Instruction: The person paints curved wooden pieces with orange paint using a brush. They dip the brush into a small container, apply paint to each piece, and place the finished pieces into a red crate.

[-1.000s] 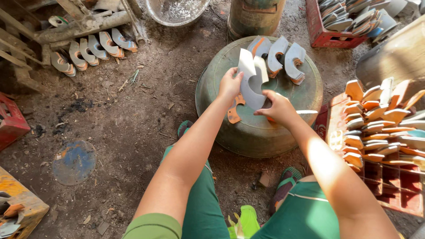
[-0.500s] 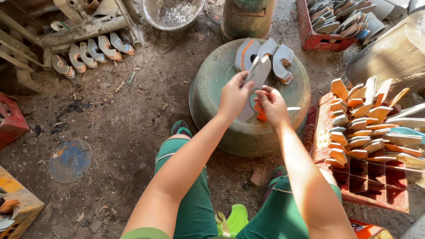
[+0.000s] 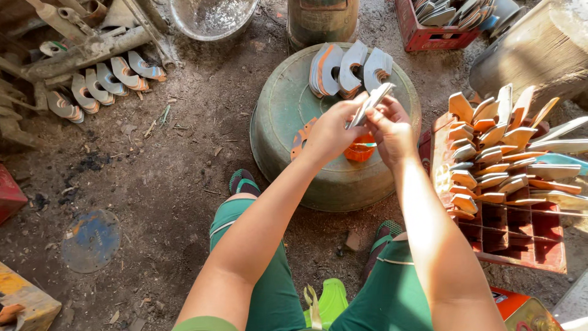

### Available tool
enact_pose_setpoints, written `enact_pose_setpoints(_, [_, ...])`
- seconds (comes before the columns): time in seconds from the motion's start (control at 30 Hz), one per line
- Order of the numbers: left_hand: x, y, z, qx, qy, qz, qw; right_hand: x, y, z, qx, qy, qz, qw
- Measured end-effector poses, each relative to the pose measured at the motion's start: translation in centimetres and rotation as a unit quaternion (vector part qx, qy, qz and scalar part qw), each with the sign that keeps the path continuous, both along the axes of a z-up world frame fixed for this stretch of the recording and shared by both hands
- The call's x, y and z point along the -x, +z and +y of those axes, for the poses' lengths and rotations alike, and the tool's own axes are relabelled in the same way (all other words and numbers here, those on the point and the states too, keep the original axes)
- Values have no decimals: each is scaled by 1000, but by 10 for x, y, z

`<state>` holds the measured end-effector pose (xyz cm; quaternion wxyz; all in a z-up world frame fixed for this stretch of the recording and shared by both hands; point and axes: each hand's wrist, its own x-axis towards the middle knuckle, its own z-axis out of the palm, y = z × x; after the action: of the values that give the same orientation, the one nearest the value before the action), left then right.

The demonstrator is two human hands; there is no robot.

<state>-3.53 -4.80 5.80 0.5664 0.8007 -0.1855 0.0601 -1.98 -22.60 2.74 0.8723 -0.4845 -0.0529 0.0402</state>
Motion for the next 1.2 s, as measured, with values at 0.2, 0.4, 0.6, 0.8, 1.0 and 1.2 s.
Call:
enact_pose_setpoints(0.2, [-7,34,23,-67,-95,-125,985,9,28,-18,-77,38,-44,995])
enact_pose_setpoints(0.4, [2,53,27,-255,-115,18,960,13,38,-24,-89,38,-53,994])
enact_pose_setpoints(0.6, [2,43,31,-251,-90,-100,959,-1,19,-34,-64,40,-43,996])
enact_pose_setpoints(0.8, [-12,21,42,-321,-53,-57,944,-26,-19,-52,547,-75,-60,831])
enact_pose_setpoints(1.0, [-19,-10,46,-368,-27,-24,929,-22,-63,-58,839,82,-19,538])
enact_pose_setpoints(1.2, [-21,-29,33,-406,-33,-21,913,-25,-82,-53,872,40,-115,473])
